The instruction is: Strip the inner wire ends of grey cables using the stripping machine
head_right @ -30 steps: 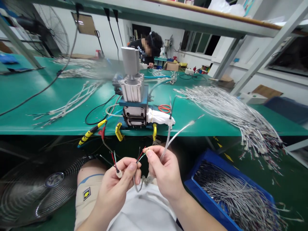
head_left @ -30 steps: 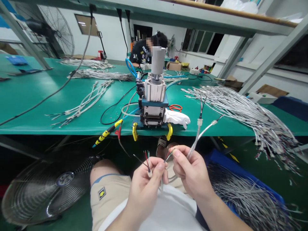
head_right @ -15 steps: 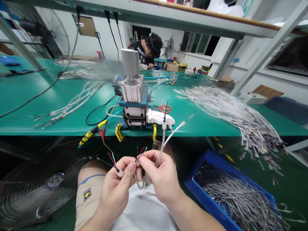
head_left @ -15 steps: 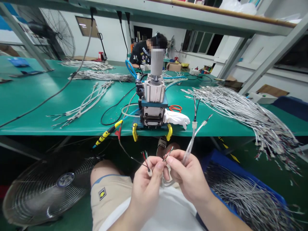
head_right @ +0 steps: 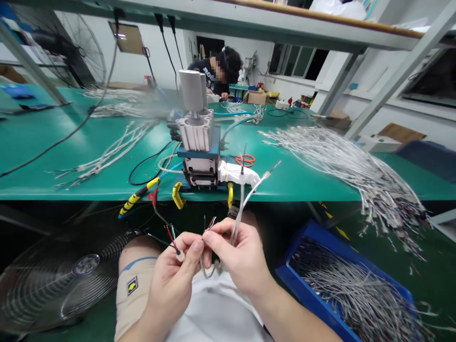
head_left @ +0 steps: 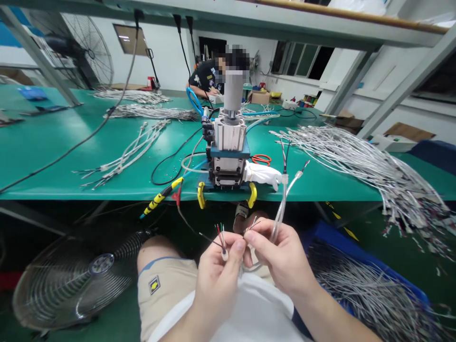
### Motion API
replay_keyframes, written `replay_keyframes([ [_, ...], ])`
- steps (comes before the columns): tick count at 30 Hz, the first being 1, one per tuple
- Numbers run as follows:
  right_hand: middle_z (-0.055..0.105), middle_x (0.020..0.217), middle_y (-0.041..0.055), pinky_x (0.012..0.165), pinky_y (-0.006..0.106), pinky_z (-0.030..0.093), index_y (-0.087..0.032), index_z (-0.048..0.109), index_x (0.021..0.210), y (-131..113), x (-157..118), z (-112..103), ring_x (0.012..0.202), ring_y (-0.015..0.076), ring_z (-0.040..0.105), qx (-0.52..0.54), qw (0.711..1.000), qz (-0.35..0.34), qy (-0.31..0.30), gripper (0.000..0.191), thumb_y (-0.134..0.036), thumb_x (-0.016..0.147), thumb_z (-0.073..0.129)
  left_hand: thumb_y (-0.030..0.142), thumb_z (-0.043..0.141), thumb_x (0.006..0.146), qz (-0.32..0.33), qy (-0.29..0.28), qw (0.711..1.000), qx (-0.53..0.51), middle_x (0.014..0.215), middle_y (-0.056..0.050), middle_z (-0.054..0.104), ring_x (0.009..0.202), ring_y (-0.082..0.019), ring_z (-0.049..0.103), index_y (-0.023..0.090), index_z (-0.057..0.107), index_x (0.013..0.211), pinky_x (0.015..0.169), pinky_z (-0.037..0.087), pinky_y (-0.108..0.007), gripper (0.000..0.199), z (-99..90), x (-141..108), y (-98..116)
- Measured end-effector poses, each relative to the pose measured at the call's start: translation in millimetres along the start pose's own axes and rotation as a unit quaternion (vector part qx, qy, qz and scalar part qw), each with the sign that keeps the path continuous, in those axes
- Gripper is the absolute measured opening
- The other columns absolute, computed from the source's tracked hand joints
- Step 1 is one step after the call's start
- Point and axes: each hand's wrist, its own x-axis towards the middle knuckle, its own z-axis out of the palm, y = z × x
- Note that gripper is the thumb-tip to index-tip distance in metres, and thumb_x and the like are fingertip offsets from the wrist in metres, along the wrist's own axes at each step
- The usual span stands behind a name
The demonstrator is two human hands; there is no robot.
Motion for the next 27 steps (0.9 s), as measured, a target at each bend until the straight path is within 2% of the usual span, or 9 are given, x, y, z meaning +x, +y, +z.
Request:
replay_keyframes([
  [5, 0.059, 0.067, 0.0010, 0.053, 0.023, 0.046, -0.016, 0.065, 0.080, -4, -2, 2, 0.055, 0.0132, 0.057, -0.142, 0.987, -0.074, 0.029, 0.012, -0.020, 0.091, 0.065, 0.042, 0.059, 0.090, 0.001, 0.025, 0.999, -0.039, 0.061, 0.003, 0.053, 0.060, -0.009, 0.050, 0.017, 0.057, 0.080, 0.061, 0.041, -0.020, 0.027, 1.6, 1, -1],
  [7, 0.059, 0.068, 0.0017, 0.053, 0.023, 0.045, -0.015, 0.065, 0.081, -3, -4, 3, 0.056, 0.0135, 0.056, -0.161, 0.983, -0.079, 0.033, 0.013, -0.022, 0.092, 0.064, 0.041, 0.060, 0.090, 0.002, 0.026, 0.998, -0.049, 0.061, 0.003, 0.054, 0.059, -0.009, 0.049, 0.016, 0.057, 0.080, 0.060, 0.041, -0.019, 0.027, 2.3, 3, -2],
  [11, 0.057, 0.061, -0.0004, 0.044, 0.018, 0.040, -0.015, 0.065, 0.077, 5, 1, -3, 0.046, 0.0091, 0.048, -0.109, 0.990, -0.039, 0.077, 0.016, -0.026, 0.087, 0.070, 0.042, 0.059, 0.090, -0.011, 0.009, 0.999, -0.031, 0.061, 0.002, 0.054, 0.057, -0.009, 0.048, 0.016, 0.057, 0.080, 0.056, 0.039, -0.019, 0.029, 3.8, 5, -2],
  [14, 0.042, 0.049, -0.0073, 0.035, 0.012, 0.027, -0.015, 0.067, 0.077, 6, 11, -14, 0.037, 0.0036, 0.029, -0.038, 0.988, -0.039, 0.148, 0.018, -0.029, 0.082, 0.077, 0.045, 0.060, 0.089, -0.021, 0.018, 0.999, -0.033, 0.057, 0.002, 0.054, 0.055, -0.009, 0.048, 0.015, 0.056, 0.081, 0.055, 0.037, -0.019, 0.031, 4.6, 2, 0],
  [16, 0.034, 0.044, -0.0102, 0.033, 0.011, 0.019, -0.015, 0.068, 0.077, 3, 14, -20, 0.037, 0.0028, 0.020, 0.005, 0.984, -0.041, 0.171, 0.020, -0.030, 0.079, 0.080, 0.046, 0.061, 0.088, -0.022, 0.032, 0.998, -0.041, 0.056, 0.002, 0.055, 0.054, -0.008, 0.048, 0.015, 0.056, 0.081, 0.054, 0.035, -0.018, 0.033, 4.2, 1, 2],
  [19, 0.034, 0.044, -0.0100, 0.034, 0.012, 0.018, -0.014, 0.071, 0.081, 0, 11, -20, 0.037, 0.0026, 0.018, 0.017, 0.990, -0.011, 0.141, 0.019, -0.030, 0.078, 0.082, 0.047, 0.062, 0.087, -0.024, 0.040, 0.998, -0.048, 0.056, 0.002, 0.056, 0.054, -0.009, 0.049, 0.015, 0.057, 0.082, 0.053, 0.035, -0.018, 0.032, 2.4, 0, 3],
  [21, 0.040, 0.046, -0.0080, 0.035, 0.012, 0.020, -0.014, 0.074, 0.086, 0, 5, -15, 0.037, 0.0020, 0.022, 0.000, 0.994, 0.008, 0.105, 0.018, -0.029, 0.079, 0.081, 0.045, 0.061, 0.088, -0.019, 0.036, 0.998, -0.042, 0.058, 0.002, 0.056, 0.055, -0.009, 0.049, 0.015, 0.057, 0.082, 0.055, 0.037, -0.019, 0.031, 1.0, 0, 2],
  [24, 0.055, 0.056, -0.0019, 0.037, 0.013, 0.026, -0.015, 0.074, 0.088, 1, 1, -4, 0.038, 0.0035, 0.038, -0.009, 0.999, 0.014, 0.049, 0.013, -0.023, 0.080, 0.080, 0.043, 0.058, 0.091, -0.008, 0.023, 0.999, -0.021, 0.060, 0.002, 0.054, 0.058, -0.010, 0.049, 0.015, 0.057, 0.081, 0.059, 0.040, -0.020, 0.029, -0.2, 1, 0],
  [27, 0.060, 0.057, 0.0007, 0.040, 0.016, 0.034, -0.015, 0.070, 0.078, 1, 2, 3, 0.046, 0.0109, 0.055, 0.007, 1.000, 0.012, 0.023, 0.009, -0.019, 0.082, 0.076, 0.041, 0.057, 0.092, -0.001, 0.013, 1.000, -0.010, 0.061, 0.002, 0.054, 0.058, -0.010, 0.048, 0.016, 0.056, 0.080, 0.059, 0.040, -0.021, 0.028, -0.6, 1, -1],
])
